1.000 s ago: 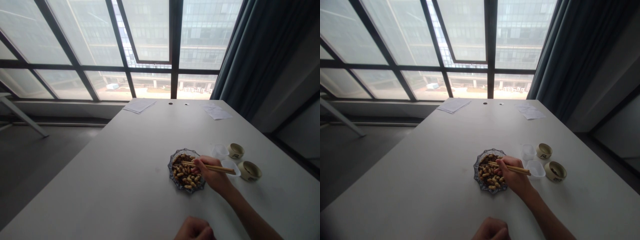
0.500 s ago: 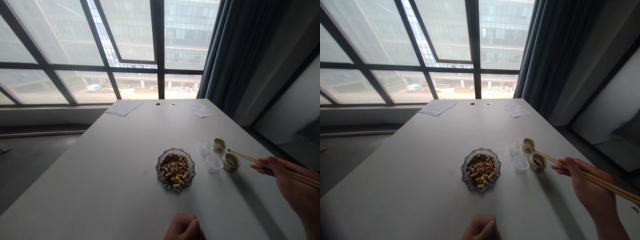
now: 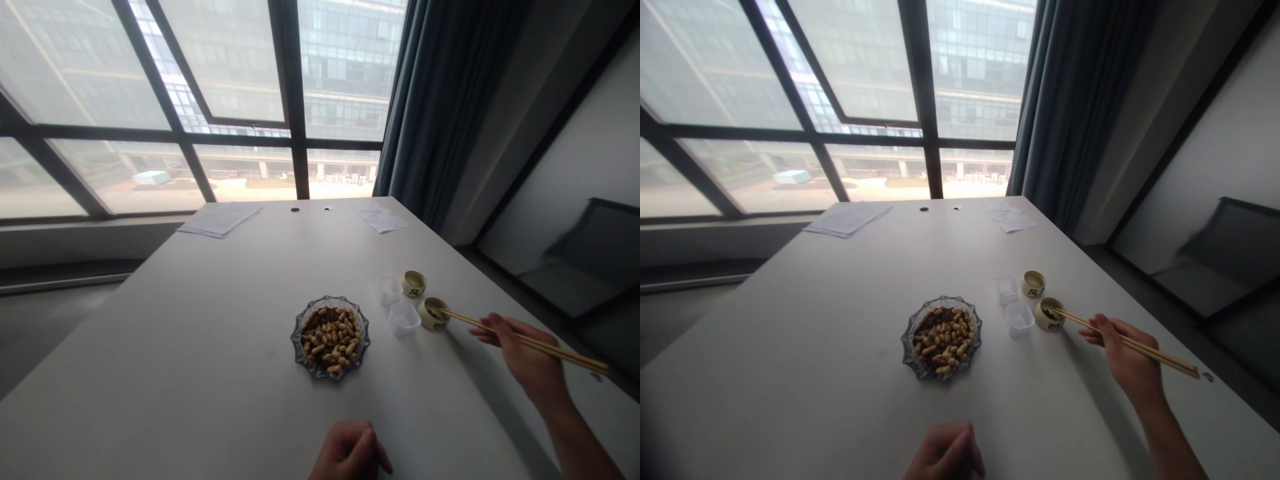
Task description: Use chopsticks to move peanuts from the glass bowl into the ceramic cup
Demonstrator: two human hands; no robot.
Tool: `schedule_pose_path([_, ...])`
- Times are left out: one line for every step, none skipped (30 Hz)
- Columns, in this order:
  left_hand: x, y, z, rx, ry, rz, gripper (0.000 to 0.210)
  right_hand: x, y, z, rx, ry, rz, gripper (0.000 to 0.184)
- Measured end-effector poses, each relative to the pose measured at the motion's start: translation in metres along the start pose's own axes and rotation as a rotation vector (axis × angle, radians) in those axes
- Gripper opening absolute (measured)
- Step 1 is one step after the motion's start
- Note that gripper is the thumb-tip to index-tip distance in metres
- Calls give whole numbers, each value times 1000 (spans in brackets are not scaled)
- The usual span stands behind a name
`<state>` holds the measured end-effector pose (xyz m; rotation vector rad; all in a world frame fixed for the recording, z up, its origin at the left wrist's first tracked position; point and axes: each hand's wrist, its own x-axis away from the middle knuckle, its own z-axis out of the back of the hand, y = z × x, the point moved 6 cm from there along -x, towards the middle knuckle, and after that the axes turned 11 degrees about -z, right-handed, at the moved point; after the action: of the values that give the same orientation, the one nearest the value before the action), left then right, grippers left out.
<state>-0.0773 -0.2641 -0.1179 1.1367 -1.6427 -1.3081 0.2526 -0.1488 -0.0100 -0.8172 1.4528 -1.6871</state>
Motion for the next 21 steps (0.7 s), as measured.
schedule_pose_path([0,0,0,-3,2,-6,91,2,-4,0,-2,4,7,48])
schedule_pose_path([0,0,0,-6,4,-11,91,5,-10,0,-1,8,16,47])
schedule_pose_path([0,-1,0,-8,5,-10,92,9,-16,-2,1,11,30,46])
schedule_pose_path([0,-2,0,-8,1,-3,92,14,-23,-5,1,16,49,45])
schedule_pose_path([0,-3,-1,-4,-2,7,92,19,-31,-10,-1,16,69,43])
schedule_pose_path([1,-4,-1,0,-6,16,92,26,-39,-18,0,4,88,41])
schedule_pose_path([1,-4,-2,4,-10,23,92,32,-46,-30,2,-26,104,39])
schedule_pose_path([1,-4,-2,7,-12,27,92,39,-53,-46,10,-80,108,37])
schedule_pose_path([1,-3,-3,8,-13,25,92,47,-58,-66,30,-169,116,35])
schedule_pose_path([1,-2,-3,6,-14,18,92,55,-63,-87,44,-268,127,35])
schedule_pose_path([0,-1,-2,0,-15,10,92,64,-67,-111,60,-381,147,36])
schedule_pose_path([0,0,-2,-11,-20,-1,92,72,-69,-135,85,-499,179,38])
schedule_pose_path([0,1,-2,-26,-23,-14,92,81,-71,-159,126,-601,227,39])
schedule_pose_path([-1,2,-1,-43,-29,-28,93,88,-71,-180,170,-674,272,41])
schedule_pose_path([-1,2,-1,-62,-36,-39,94,93,-71,-197,206,-702,323,44])
schedule_pose_path([-1,1,0,-80,-42,-46,95,97,-69,-213,243,-724,353,45])
schedule_pose_path([0,-1,1,-96,-48,-47,96,100,-67,-226,265,-732,374,46])
schedule_pose_path([1,-4,2,-106,-51,-42,95,103,-66,-237,280,-737,388,47])
schedule_pose_path([1,-7,3,-106,-52,-28,95,105,-64,-246,283,-751,384,46])
schedule_pose_path([3,-12,5,-97,-47,-11,92,106,-62,-252,271,-772,362,45])
schedule_pose_path([4,-17,6,-79,-38,11,90,107,-61,-256,250,-799,325,45])
